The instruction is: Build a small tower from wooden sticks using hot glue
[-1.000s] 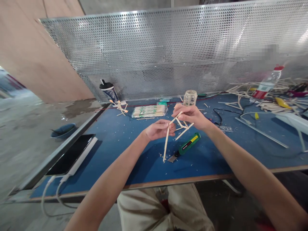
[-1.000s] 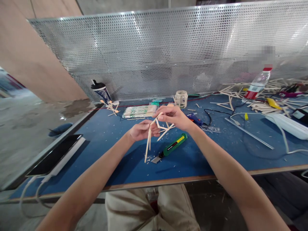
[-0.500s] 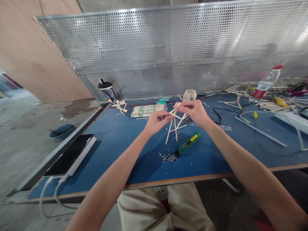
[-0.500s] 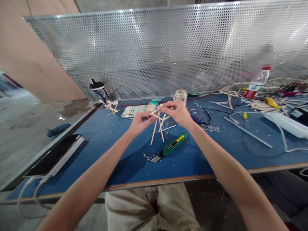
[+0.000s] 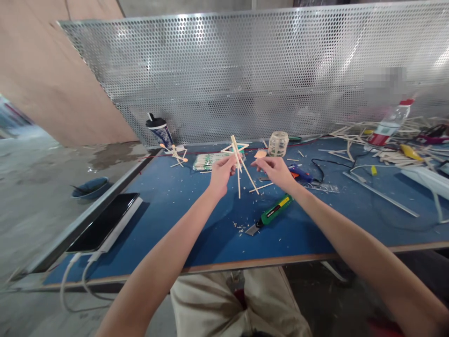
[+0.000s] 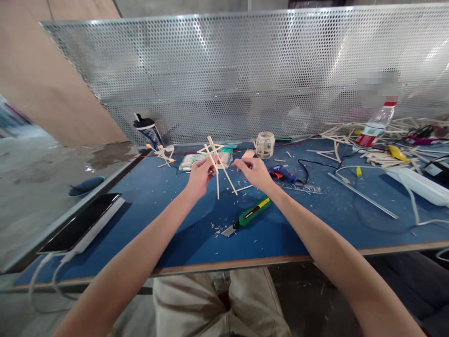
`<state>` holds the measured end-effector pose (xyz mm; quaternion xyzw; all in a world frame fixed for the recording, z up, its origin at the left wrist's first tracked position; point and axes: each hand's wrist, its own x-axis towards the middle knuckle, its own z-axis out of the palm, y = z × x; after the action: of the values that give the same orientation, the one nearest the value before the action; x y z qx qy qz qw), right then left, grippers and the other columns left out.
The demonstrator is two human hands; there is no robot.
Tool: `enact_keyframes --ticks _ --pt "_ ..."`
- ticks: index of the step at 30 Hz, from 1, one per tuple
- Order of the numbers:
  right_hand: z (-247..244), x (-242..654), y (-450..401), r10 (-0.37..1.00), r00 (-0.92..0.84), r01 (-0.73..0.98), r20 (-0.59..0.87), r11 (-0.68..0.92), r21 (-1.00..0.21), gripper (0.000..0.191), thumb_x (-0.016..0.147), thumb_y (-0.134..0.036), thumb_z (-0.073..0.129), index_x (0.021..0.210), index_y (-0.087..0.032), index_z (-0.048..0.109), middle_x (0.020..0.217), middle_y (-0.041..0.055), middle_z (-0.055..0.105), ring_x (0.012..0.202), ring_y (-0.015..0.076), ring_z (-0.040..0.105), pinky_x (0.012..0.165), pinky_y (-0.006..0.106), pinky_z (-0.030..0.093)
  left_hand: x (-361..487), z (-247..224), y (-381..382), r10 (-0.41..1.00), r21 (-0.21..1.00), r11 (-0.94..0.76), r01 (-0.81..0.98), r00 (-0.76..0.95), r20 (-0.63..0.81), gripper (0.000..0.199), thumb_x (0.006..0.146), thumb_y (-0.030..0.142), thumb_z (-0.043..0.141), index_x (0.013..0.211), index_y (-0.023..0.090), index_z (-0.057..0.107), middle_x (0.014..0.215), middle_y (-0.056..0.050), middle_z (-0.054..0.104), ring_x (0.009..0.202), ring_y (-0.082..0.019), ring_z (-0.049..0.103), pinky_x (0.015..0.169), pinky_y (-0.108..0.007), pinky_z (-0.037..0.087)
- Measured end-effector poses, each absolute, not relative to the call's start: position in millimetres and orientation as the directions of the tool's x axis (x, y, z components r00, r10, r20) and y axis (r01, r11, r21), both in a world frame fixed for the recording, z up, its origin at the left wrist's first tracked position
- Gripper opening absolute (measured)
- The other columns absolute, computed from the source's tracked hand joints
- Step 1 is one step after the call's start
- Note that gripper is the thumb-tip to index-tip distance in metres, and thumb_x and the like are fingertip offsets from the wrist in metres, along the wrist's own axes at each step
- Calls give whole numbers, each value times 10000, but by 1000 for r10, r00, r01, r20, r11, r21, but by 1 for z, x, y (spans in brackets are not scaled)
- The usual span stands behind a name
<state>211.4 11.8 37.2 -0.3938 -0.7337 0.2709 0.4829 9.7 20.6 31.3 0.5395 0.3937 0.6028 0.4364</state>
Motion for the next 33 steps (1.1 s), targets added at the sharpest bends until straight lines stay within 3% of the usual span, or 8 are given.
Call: enact_keyframes --ticks 5,10,16,24,28,33 --pt "31 195 -2 818 -363 371 446 566 -736 396 901 -509 561 759 -194 755 700 14 699 568 111 487 554 277 353 5 23 27 940 938 -342 -53 -44 340 276 783 454 709 828 187 763 592 18 506 527 -82 408 502 -222 348" --pt "20 195 2 821 -376 401 430 562 -723 282 859 -441 635 762 -209 763 734 18 731 627 138 562 608 289 407 4 17 30 924 925 -380 -18 -44 379 232 786 409 707 780 183 756 688 -12 611 553 -80 438 507 -222 352" --pt "18 198 5 834 -365 407 413 542 -735 271 862 -440 635 782 -223 777 765 21 746 671 154 602 655 306 437 -6 19 37 931 926 -361 -111 16 364 225 779 398 701 834 192 771 825 -42 691 648 -100 541 556 -220 397" --pt "17 196 3 831 -398 404 388 539 -739 271 879 -402 605 807 -208 781 775 23 750 637 145 582 618 298 423 -20 15 46 888 894 -447 -34 103 448 225 744 400 761 718 176 766 686 -8 645 591 -79 471 584 -226 378" --pt "17 195 2 829 -413 397 377 536 -745 264 883 -400 600 820 -216 779 802 19 757 669 152 609 626 299 430 -22 19 43 880 892 -451 -44 147 452 242 750 419 770 808 184 786 680 -2 621 599 -83 471 582 -225 375" --pt "20 194 -2 813 -452 362 367 543 -758 258 911 -395 572 844 -243 770 871 22 767 738 171 649 672 321 463 -28 25 39 876 934 -291 -207 335 347 297 806 436 738 966 188 772 691 -14 572 636 -100 499 600 -232 403"
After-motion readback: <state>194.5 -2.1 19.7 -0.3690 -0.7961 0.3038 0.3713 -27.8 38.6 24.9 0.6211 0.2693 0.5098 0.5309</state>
